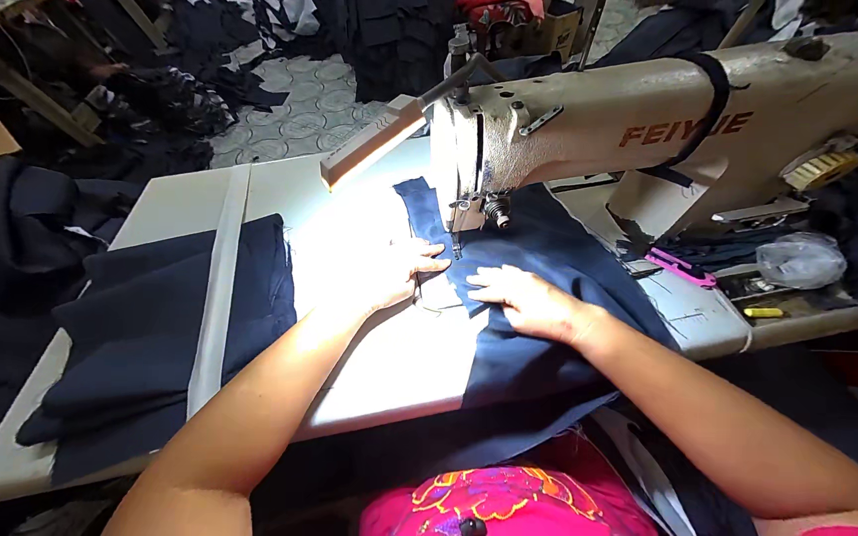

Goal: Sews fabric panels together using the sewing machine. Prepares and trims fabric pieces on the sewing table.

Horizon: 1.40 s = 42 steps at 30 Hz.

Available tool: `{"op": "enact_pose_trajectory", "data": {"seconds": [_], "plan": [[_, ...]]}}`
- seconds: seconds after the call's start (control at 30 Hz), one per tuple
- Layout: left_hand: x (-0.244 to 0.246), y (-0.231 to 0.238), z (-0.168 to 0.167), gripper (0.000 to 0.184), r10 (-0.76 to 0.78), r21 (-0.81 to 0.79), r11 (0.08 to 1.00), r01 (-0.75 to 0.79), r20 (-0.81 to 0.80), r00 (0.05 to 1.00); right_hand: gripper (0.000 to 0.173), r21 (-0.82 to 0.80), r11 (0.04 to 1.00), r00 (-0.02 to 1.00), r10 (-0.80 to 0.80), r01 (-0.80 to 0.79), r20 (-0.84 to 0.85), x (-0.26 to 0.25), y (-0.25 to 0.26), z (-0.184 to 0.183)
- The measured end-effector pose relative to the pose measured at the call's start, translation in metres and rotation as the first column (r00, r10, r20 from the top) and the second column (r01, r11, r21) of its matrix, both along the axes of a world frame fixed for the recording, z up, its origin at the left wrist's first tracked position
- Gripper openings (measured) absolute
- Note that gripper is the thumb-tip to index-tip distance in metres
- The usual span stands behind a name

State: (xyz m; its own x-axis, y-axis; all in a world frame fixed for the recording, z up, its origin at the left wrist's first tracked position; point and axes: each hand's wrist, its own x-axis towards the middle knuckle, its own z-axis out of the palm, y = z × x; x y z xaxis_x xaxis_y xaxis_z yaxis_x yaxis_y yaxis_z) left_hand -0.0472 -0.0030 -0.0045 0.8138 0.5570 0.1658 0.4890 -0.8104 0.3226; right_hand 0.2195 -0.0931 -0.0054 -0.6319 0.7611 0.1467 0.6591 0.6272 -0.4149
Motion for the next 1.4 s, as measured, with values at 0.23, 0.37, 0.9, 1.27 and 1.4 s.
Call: {"op": "enact_pose_trajectory", "data": {"seconds": [0.23,0.37,0.9,1.27,1.4], "plan": [[0.032,-0.031,-0.014,0.056,0.288,0.158,0.95,-0.27,-0.104,0.952,0.045,-0.033,0.979,0.967,0.195,-0.203,-0.164,0.037,0.057,-0.001],[0.055,-0.047,0.0,0.05,0.419,0.104,0.908,-0.406,-0.197,0.886,0.042,-0.107,0.978,0.976,0.164,-0.179,-0.14,0.045,0.075,0.007],[0.078,-0.053,0.0,0.042,0.602,0.309,0.789,-0.531,-0.214,0.769,0.029,0.092,0.996,0.977,-0.032,0.013,0.209,0.027,0.109,0.024],[0.012,0.043,0.03,0.031,0.246,0.112,0.958,-0.263,0.141,0.959,0.036,-0.349,0.73,0.647,-0.683,0.588,-0.339,0.033,-0.185,-0.075],[0.021,0.076,0.004,0.048,0.303,-0.047,0.952,-0.304,-0.019,0.953,0.039,-0.875,0.408,0.522,-0.822,0.26,-0.228,-0.002,-0.181,-0.106]]}}
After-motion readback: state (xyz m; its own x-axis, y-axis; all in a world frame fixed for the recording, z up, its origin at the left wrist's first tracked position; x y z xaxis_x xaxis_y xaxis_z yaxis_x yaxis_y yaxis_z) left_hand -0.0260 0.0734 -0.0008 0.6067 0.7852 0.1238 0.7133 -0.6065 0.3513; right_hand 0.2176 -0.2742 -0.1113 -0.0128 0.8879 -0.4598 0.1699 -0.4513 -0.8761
